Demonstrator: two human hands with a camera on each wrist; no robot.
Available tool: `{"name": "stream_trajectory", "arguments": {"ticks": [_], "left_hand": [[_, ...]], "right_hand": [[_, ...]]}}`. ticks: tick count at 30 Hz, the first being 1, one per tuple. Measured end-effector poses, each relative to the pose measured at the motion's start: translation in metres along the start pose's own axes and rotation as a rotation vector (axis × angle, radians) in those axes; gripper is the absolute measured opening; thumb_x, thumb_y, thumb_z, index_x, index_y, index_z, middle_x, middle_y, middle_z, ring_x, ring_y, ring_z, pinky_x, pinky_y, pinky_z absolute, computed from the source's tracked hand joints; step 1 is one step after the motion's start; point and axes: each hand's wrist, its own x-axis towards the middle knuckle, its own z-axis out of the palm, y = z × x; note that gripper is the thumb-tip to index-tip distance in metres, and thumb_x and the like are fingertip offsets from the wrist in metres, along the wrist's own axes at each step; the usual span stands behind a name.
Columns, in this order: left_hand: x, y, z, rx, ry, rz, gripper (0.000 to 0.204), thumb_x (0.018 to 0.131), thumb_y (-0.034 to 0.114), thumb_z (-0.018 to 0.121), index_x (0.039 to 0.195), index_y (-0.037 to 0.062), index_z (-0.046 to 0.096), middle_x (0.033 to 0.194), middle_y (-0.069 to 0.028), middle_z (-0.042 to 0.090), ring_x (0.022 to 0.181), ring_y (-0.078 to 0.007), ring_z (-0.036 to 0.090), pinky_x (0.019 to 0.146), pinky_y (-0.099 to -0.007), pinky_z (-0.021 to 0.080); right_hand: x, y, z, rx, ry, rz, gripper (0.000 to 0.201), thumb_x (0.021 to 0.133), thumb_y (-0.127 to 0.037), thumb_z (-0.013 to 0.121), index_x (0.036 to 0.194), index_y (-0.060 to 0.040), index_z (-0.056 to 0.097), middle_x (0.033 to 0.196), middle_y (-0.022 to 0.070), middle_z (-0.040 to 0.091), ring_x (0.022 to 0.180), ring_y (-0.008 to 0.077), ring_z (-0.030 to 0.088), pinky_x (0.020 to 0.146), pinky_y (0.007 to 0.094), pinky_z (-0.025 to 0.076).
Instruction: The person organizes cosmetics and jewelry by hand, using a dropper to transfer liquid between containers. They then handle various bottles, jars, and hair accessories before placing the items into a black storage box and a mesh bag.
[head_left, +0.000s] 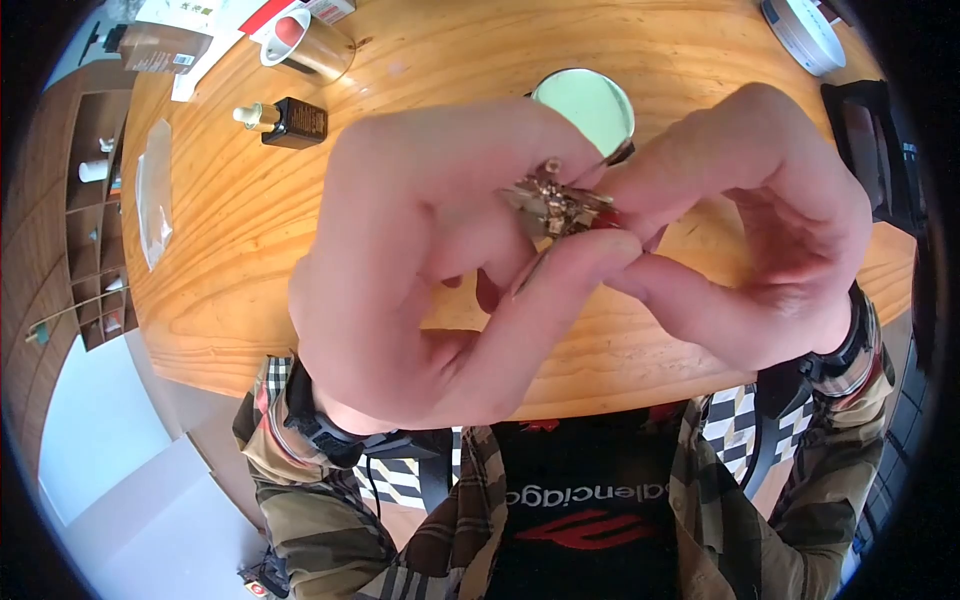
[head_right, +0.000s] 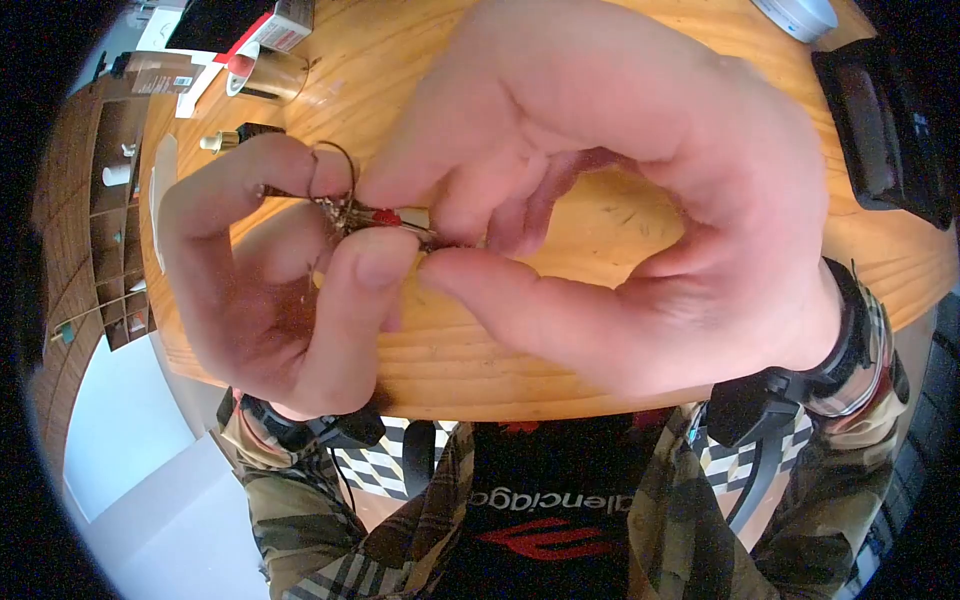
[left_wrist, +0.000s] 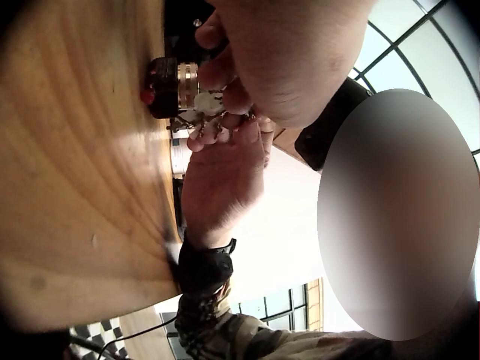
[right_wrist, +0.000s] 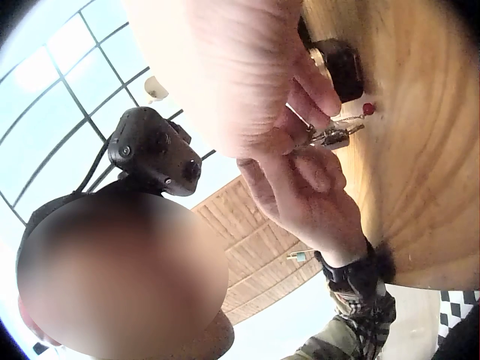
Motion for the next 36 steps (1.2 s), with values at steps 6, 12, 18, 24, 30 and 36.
{"name": "stream_trajectory", "arguments": {"ticks": [6,12,18,24,30,36], "left_hand": [[-0.001,-0.003,0.001,0.019,-0.005,0.007,0.047,0.09,-0.001,0.069,0.128,-0.0067,0.04,0.111,-0.0194,0.06,0.062,-0.0091,0.056,0.064,-0.021,0.045],[-0.002,0.008,0.002,0.006,0.01,-0.064,0.046,0.09,-0.003,0.066,0.128,-0.0061,0.042,0.108,-0.0171,0.06,0.066,-0.0101,0.056,0.071,-0.0231,0.045],[-0.004,0.004,0.004,0.06,0.038,-0.039,0.04,0.087,-0.003,0.07,0.121,-0.006,0.048,0.105,-0.013,0.06,0.089,-0.0145,0.054,0.08,-0.0263,0.044],[-0.004,0.005,0.004,0.062,0.042,-0.027,0.04,0.087,-0.004,0.07,0.121,-0.0057,0.048,0.103,-0.0134,0.062,0.086,-0.0133,0.055,0.076,-0.0239,0.044],[-0.003,0.002,0.011,-0.079,0.071,-0.038,0.04,0.09,-0.008,0.066,0.123,-0.0053,0.042,0.091,-0.0146,0.066,0.057,-0.009,0.053,0.06,-0.0207,0.043],[-0.001,0.0,0.008,0.02,0.041,0.013,0.041,0.091,-0.009,0.065,0.124,-0.0059,0.042,0.09,-0.0154,0.067,0.056,-0.0084,0.054,0.058,-0.0212,0.042]], "right_hand": [[0.022,-0.013,-0.026,-0.208,-0.301,-0.029,0.038,0.078,0.012,0.079,0.113,0.0102,0.063,0.105,0.0186,0.071,0.086,0.0203,0.074,0.079,0.0314,0.06],[0.024,-0.018,-0.029,-0.227,-0.323,-0.017,0.035,0.078,0.011,0.081,0.11,0.0092,0.067,0.103,0.0164,0.072,0.085,0.0184,0.073,0.079,0.0297,0.058],[0.015,0.001,-0.025,0.011,-0.219,-0.031,0.036,0.076,0.01,0.083,0.109,0.0082,0.068,0.099,0.0145,0.072,0.084,0.0175,0.072,0.081,0.0289,0.056],[0.008,-0.004,-0.009,0.144,-0.075,0.114,0.03,0.084,0.008,0.076,0.112,0.0075,0.065,0.098,0.0128,0.071,0.085,0.0159,0.07,0.081,0.0284,0.056],[0.015,-0.015,-0.026,0.134,-0.191,0.279,0.017,0.094,0.005,0.066,0.111,0.008,0.064,0.099,0.0126,0.072,0.084,0.0141,0.068,0.079,0.0273,0.055],[0.0,0.0,-0.007,0.07,0.004,0.098,0.013,0.095,0.005,0.066,0.107,0.0062,0.066,0.1,0.0124,0.073,0.083,0.0127,0.068,0.078,0.0262,0.056]]}}
